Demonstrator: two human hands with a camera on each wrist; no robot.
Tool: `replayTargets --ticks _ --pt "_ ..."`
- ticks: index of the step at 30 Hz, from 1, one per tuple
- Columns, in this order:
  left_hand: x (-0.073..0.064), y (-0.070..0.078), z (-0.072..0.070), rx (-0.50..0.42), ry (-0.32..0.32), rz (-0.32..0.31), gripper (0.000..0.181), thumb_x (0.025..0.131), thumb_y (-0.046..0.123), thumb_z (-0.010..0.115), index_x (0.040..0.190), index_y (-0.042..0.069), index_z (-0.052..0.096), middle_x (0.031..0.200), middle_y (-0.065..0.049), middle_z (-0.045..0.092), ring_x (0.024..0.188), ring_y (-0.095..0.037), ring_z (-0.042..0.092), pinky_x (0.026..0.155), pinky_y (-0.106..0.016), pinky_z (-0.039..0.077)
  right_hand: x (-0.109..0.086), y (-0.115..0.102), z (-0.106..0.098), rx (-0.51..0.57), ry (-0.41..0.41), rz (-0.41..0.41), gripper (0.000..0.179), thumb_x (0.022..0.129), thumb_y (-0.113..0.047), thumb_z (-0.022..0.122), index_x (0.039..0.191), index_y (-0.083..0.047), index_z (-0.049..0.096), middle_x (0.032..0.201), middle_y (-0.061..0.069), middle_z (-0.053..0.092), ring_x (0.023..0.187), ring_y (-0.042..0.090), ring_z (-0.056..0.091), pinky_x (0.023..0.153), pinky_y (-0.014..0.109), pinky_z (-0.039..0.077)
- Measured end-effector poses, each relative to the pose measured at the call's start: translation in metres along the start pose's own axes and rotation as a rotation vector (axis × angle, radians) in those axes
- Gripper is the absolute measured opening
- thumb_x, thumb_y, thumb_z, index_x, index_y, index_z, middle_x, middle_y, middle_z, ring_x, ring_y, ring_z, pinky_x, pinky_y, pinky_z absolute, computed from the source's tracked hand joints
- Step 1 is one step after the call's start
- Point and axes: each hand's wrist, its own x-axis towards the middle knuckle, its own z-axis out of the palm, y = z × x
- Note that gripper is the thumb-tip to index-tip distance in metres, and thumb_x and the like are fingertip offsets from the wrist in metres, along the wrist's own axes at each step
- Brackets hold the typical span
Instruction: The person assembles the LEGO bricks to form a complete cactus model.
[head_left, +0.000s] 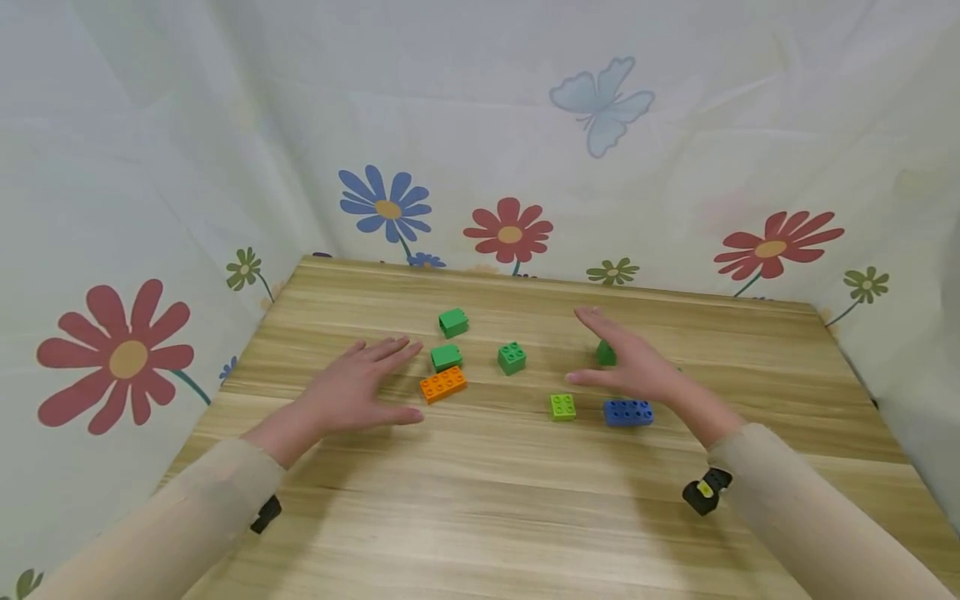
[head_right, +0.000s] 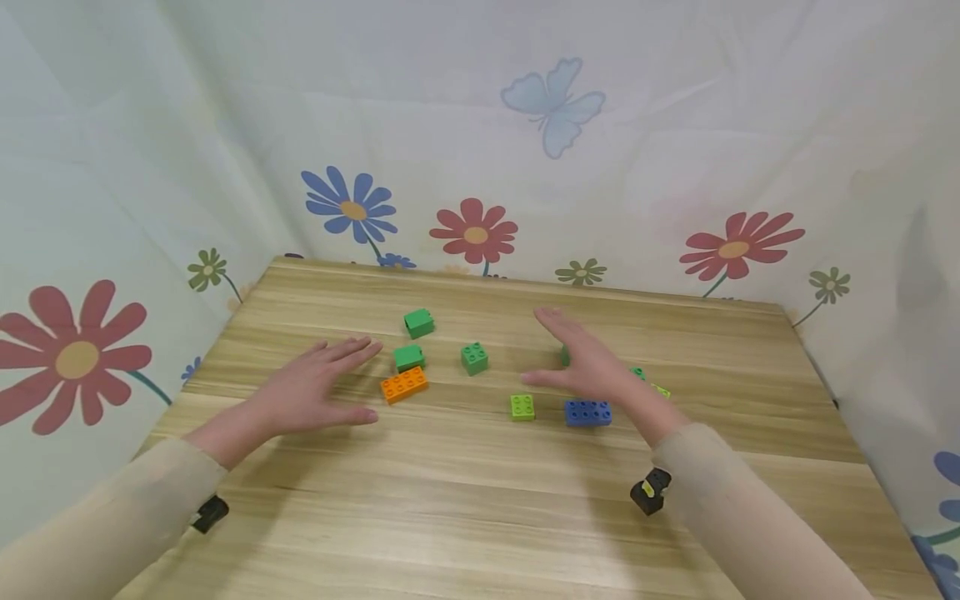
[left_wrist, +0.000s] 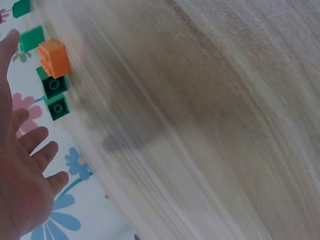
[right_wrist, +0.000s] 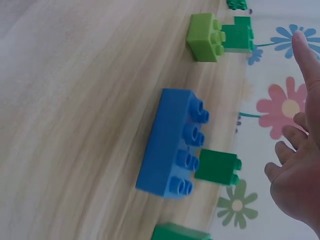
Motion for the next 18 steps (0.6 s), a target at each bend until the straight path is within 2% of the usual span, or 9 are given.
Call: replayTargets --ticks 9,18 --pt "0.003 0.005 0.007 -0.022 0.011 0.038 0.104 0.086 0.077 0.073 0.166 0.019 0.041 0.169 -0.011 0.041 0.153 -0.036 0.042 0.128 -0.064 0.026 0.025 0.001 0.016 0.049 -0.039 -0.048 0.099 0.090 -0.039 0.088 0.168 -0.010 0.033 0.173 0.012 0.035 0.158 0.039 0.033 0.127 0.062 0.030" --pt "0.004 0.011 0.012 -0.103 0.014 -0.006 0.101 0.085 0.072 0.078 0.164 0.019 0.044 0.169 -0.006 0.042 0.153 -0.037 0.043 0.127 -0.060 0.030 0.045 -0.002 0.030 0.118 -0.117 -0.031 0.094 0.092 -0.036 0.087 0.168 -0.012 0.036 0.172 0.010 0.037 0.159 0.036 0.032 0.127 0.059 0.031"
